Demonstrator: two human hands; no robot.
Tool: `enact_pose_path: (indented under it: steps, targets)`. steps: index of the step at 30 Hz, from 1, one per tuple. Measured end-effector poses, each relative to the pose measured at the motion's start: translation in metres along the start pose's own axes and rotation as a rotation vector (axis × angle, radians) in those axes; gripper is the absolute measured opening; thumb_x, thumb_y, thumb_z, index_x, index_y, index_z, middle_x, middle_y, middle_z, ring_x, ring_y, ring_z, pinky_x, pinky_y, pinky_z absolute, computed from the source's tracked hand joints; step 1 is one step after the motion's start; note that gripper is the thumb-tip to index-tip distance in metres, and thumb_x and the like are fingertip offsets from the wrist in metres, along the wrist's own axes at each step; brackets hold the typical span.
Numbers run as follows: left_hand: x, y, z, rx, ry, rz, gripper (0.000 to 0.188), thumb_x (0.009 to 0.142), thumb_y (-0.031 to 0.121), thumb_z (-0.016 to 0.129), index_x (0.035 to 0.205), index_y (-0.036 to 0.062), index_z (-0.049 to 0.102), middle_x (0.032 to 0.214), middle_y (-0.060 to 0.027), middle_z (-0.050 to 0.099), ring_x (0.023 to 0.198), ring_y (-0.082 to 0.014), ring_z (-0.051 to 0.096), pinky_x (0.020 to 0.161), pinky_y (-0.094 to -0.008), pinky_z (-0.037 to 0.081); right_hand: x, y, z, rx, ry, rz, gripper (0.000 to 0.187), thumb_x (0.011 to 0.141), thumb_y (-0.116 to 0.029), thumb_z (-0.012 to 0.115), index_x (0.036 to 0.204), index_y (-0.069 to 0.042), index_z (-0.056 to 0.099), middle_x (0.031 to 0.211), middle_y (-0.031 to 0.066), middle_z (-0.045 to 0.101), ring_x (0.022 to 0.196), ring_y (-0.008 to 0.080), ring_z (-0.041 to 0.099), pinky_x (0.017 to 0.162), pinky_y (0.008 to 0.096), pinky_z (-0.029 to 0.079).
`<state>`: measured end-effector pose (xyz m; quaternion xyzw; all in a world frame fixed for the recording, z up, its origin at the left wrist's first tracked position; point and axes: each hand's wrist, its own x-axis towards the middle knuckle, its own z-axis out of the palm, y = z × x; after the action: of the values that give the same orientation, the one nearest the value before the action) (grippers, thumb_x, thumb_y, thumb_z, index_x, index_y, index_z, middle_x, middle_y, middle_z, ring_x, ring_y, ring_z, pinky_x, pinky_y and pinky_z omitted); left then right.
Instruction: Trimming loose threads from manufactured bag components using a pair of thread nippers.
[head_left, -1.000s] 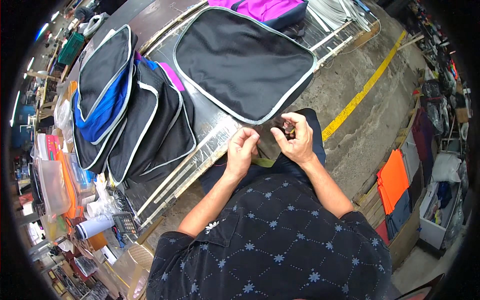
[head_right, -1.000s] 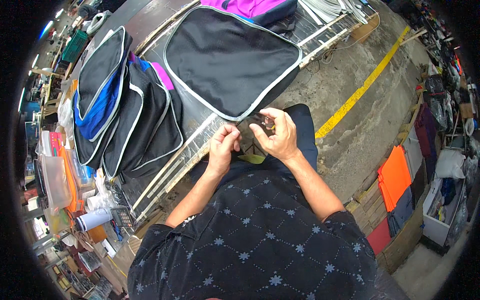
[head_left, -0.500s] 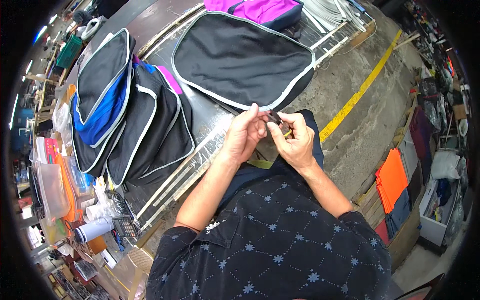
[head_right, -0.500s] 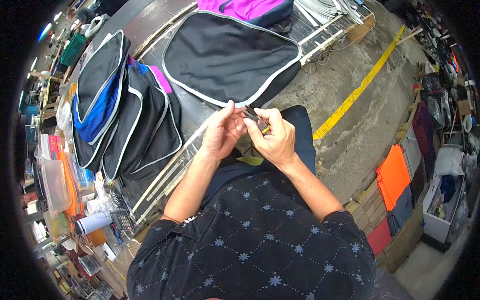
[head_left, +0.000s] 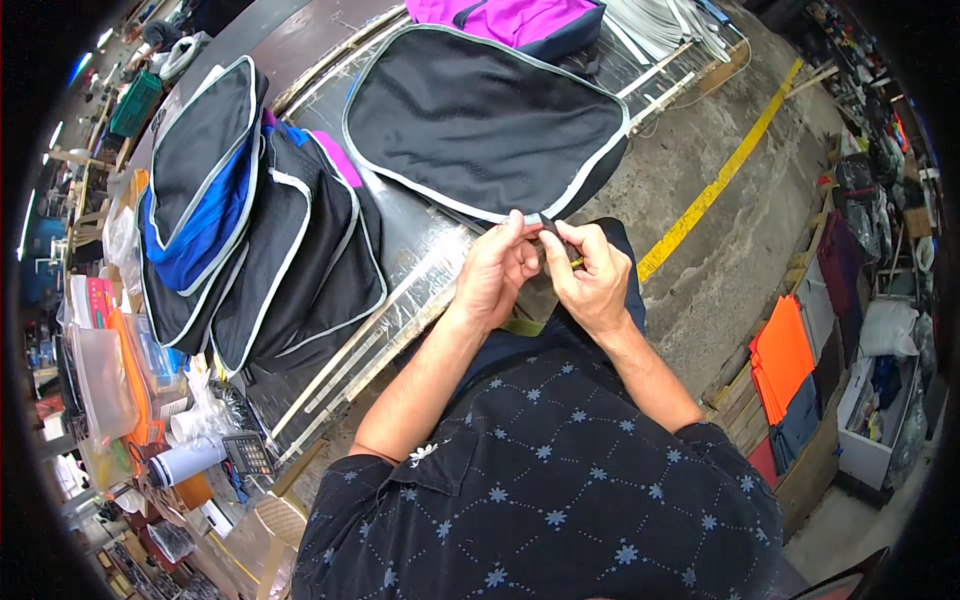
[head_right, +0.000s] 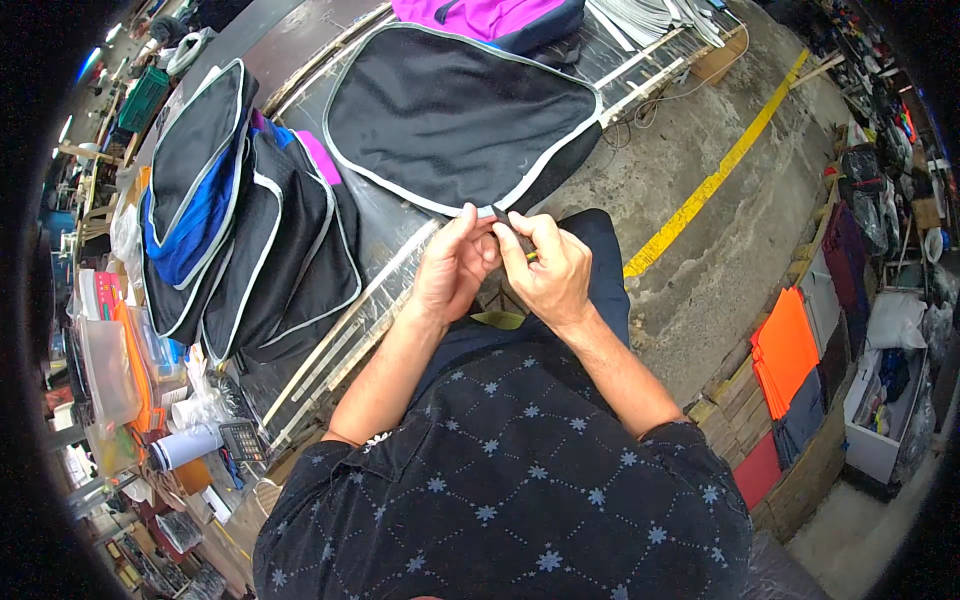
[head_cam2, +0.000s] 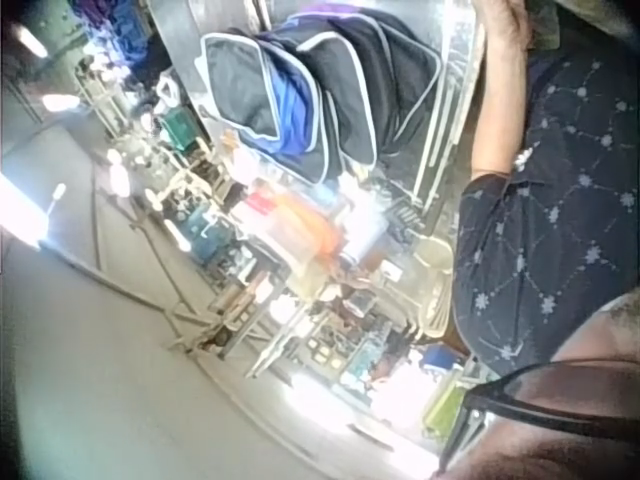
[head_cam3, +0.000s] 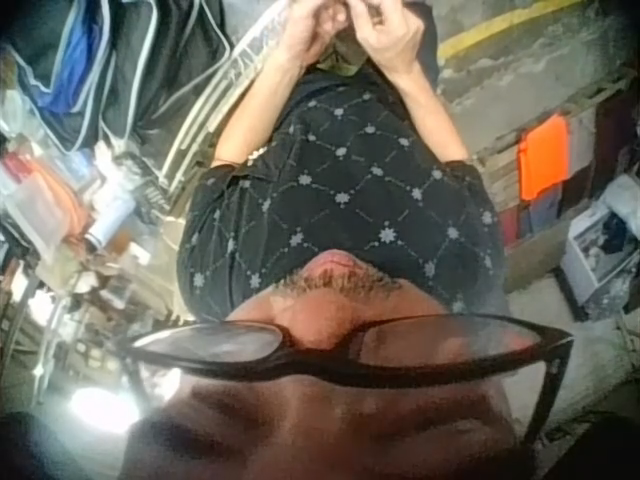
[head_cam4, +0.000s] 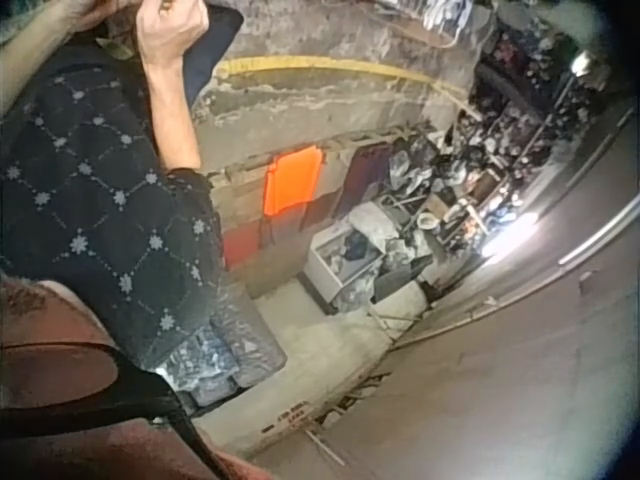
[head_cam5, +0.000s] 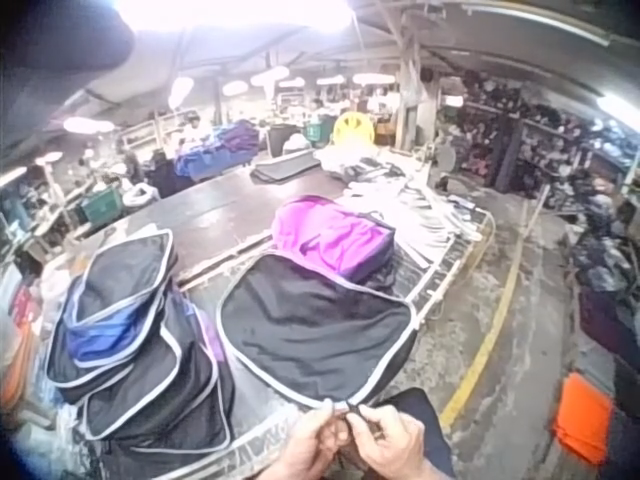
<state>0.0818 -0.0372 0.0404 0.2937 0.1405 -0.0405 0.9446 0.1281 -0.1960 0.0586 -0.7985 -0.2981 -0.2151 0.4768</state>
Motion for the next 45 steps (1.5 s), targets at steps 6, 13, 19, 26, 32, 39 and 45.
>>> enact_pose_path:
  steps: [6, 13, 19, 26, 32, 39, 45]
  targets:
    - [-0.007, 0.004, -0.004, 0.153, -0.012, 0.08, 0.036, 0.111, 0.031, 0.069, 0.123, -0.0023, 0.076, 0.107, -0.0063, 0.079, 0.076, -0.0093, 0.061, 0.07, -0.0253, 0.048, 0.014, 0.002, -0.016, 0.037, -0.06, 0.098, 0.041, 0.091, -0.007, 0.086, 0.129, -0.003, 0.069, 0.097, 0.0095, 0.074, 0.082, 0.0187, 0.069, 0.072, 0.0337, 0.056]
    - [-0.022, 0.001, -0.01, 1.267, 0.27, 0.822, 0.032, 0.093, 0.0, 0.082, 0.124, 0.0032, 0.077, 0.096, -0.004, 0.069, 0.067, -0.0078, 0.055, 0.065, -0.0262, 0.046, 0.052, 0.043, -0.031, 0.004, -0.345, -0.061, 0.034, 0.086, -0.003, 0.082, 0.119, -0.011, 0.079, 0.096, 0.0067, 0.076, 0.085, 0.0277, 0.067, 0.078, 0.0387, 0.054]
    - [-0.012, 0.03, 0.009, 1.454, 0.265, 1.152, 0.03, 0.082, 0.008, 0.09, 0.109, 0.0119, 0.08, 0.1, -0.0077, 0.068, 0.096, -0.0258, 0.061, 0.084, -0.0407, 0.051, 0.082, 0.034, -0.041, 0.002, -0.56, -0.005, 0.019, 0.092, -0.009, 0.08, 0.111, -0.008, 0.077, 0.092, 0.0078, 0.076, 0.081, 0.027, 0.068, 0.075, 0.0378, 0.053]
    - [0.014, 0.051, -0.004, 0.894, -0.189, 0.361, 0.013, 0.103, 0.018, 0.076, 0.108, 0.0066, 0.08, 0.098, 0.0013, 0.074, 0.1, -0.0133, 0.063, 0.093, -0.0316, 0.05, 0.086, 0.018, -0.003, 0.06, -0.255, 0.115, 0.038, 0.101, -0.015, 0.078, 0.133, -0.006, 0.061, 0.098, 0.0098, 0.074, 0.08, 0.0211, 0.071, 0.073, 0.0353, 0.055]
    - [0.015, 0.049, 0.003, 0.47, -0.097, 0.145, 0.016, 0.106, 0.015, 0.074, 0.113, 0.0016, 0.079, 0.102, 0.0035, 0.075, 0.092, -0.0056, 0.064, 0.089, -0.0234, 0.051, 0.041, 0.008, -0.003, 0.045, -0.014, 0.063, 0.033, 0.102, -0.011, 0.078, 0.131, -0.002, 0.065, 0.094, 0.0087, 0.072, 0.075, 0.0164, 0.067, 0.067, 0.0324, 0.054]
    - [0.012, 0.047, 0.005, 0.454, -0.057, 0.203, 0.017, 0.105, 0.013, 0.074, 0.115, 0.0002, 0.079, 0.106, -0.0006, 0.079, 0.096, -0.0076, 0.068, 0.091, -0.0259, 0.054, 0.015, -0.008, -0.004, -0.012, -0.069, -0.01, 0.034, 0.095, -0.012, 0.088, 0.122, -0.002, 0.071, 0.088, 0.0095, 0.072, 0.072, 0.0197, 0.07, 0.065, 0.0329, 0.056]
    - [0.011, 0.044, 0.008, 0.485, -0.051, 0.249, 0.015, 0.105, 0.01, 0.074, 0.114, -0.0004, 0.079, 0.105, -0.002, 0.079, 0.096, -0.0081, 0.068, 0.091, -0.0259, 0.054, 0.014, -0.015, 0.0, -0.022, -0.011, 0.03, 0.033, 0.094, -0.012, 0.089, 0.12, -0.002, 0.072, 0.086, 0.0091, 0.073, 0.068, 0.0199, 0.071, 0.062, 0.0332, 0.056]
